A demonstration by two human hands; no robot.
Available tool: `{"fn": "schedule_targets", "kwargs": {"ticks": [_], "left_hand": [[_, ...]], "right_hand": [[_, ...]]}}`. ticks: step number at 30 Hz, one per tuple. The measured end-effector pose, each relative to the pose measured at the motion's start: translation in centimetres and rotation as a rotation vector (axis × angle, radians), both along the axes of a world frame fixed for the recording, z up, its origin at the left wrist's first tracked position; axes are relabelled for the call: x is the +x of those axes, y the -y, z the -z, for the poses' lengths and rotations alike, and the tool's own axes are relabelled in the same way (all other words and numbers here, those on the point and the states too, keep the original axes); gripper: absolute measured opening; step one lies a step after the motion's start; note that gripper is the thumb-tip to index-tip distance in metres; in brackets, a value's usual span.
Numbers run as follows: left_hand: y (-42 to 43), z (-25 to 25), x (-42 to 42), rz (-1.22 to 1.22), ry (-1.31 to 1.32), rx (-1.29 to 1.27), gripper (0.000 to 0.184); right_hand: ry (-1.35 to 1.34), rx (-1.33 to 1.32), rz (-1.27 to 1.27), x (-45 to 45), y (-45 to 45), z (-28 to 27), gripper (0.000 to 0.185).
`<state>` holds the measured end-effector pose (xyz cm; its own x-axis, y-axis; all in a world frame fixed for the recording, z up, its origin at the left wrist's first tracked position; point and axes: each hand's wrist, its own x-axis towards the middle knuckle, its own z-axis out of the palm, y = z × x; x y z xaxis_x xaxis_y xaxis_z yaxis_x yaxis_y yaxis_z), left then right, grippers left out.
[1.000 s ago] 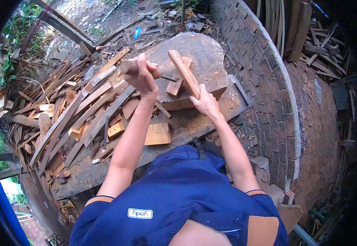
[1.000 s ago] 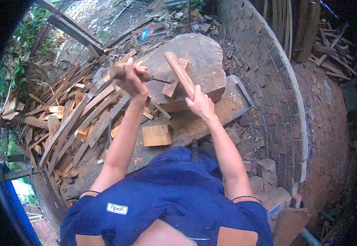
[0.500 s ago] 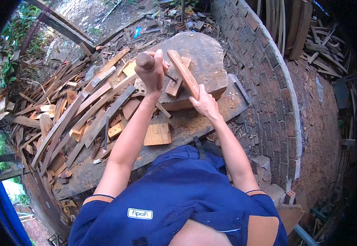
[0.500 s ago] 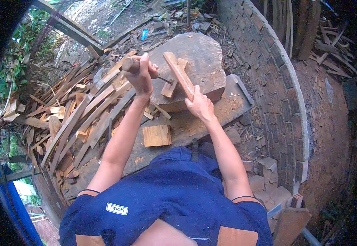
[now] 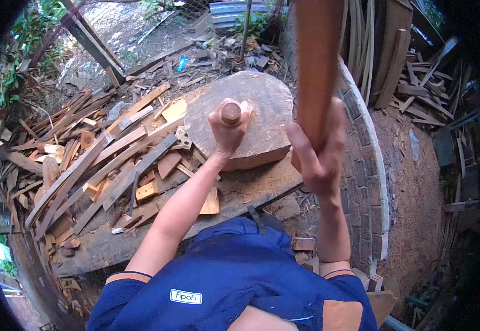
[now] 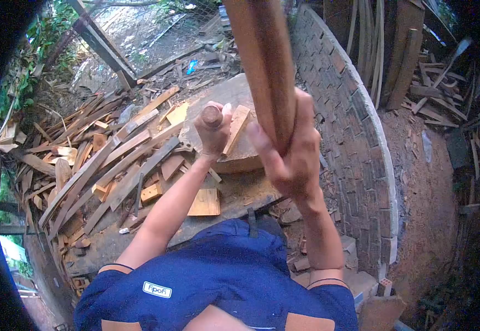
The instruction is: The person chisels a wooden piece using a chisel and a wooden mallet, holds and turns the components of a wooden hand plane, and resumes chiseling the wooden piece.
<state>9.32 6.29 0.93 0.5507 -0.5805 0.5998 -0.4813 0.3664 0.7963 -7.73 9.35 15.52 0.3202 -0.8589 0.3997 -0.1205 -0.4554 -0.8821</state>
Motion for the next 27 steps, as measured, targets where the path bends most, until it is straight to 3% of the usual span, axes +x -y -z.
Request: {"fn": "schedule_targets", "kwargs": {"ticks": [1,3,4,5,7,9,11,13,15,16,17,19,23,25,26,27], "left_hand": [[0.2,-0.3,0.0,-0.022,0.071,-0.034,0.009],[0.6,0.7,-0.1,0.064,-0.056,-0.019,0.013],[0.4,0.5,-0.1,0.004,0.108,-0.088,0.011],[0.1,0.7,-0.3,0.024,-0.001,-0.042,0.009],[0.7,0.4,0.4,-0.012,0.042,-0.132,0.013],[0.7,0.7,1.3,0.072,-0.145,-0.033,0.019],[1.3,1.0,1.1,0.034,-0.172,-0.009,0.022],[1.2,0.1,0.9,-0.033,-0.084,-0.074,0.022],[1.2,0.6,0.7,-0.001,0.022,-0.162,0.019],[0.9,1.1,1.0,0.076,-0.007,-0.127,0.018],[0.5,1.7,1.3,0.159,-0.033,-0.086,0.017],[1.2,1.1,1.6,0.079,-0.016,-0.136,0.016],[0.7,-0.2,1.0,0.041,-0.223,-0.114,0.016],[0.1,-0.8,1.0,0.017,-0.061,-0.156,0.021],[0.2,0.5,1.7,0.026,0.128,-0.098,0.028],[0.3,0.6,0.7,0.099,-0.267,-0.154,0.033]], "right_hand": [[0.047,-0.082,0.026,0.1,-1.0,-0.9,0.047],[-0.153,-0.228,-0.057,0.2,-1.2,0.6,0.048],[-0.49,-0.156,-0.059,0.3,-1.1,2.1,0.049],[-0.736,-0.042,-0.133,0.1,-0.6,4.0,0.05],[-0.719,-0.158,-0.104,-0.4,-1.1,3.5,0.049],[-0.517,-0.118,-0.072,-0.3,-2.0,1.2,0.048],[-0.213,-0.13,-0.055,0.1,-2.9,-1.4,0.049],[-0.092,-0.437,0.028,1.0,-2.6,-1.3,0.041],[-0.478,-0.242,-0.054,0.8,-1.2,1.4,0.043],[-0.822,-0.103,-0.105,0.7,-0.5,2.2,0.044],[-0.812,-0.094,-0.091,0.3,-0.7,2.3,0.044],[-0.753,-0.092,-0.115,-0.3,-0.6,0.4,0.045],[-0.128,-0.27,-0.079,0.8,-1.9,-1.8,0.043],[-0.375,-0.16,-0.105,1.1,-1.4,0.0,0.043],[-0.768,-0.093,-0.18,1.0,-0.2,0.9,0.044],[-0.777,-0.081,-0.244,0.9,0.3,1.2,0.046]]}}
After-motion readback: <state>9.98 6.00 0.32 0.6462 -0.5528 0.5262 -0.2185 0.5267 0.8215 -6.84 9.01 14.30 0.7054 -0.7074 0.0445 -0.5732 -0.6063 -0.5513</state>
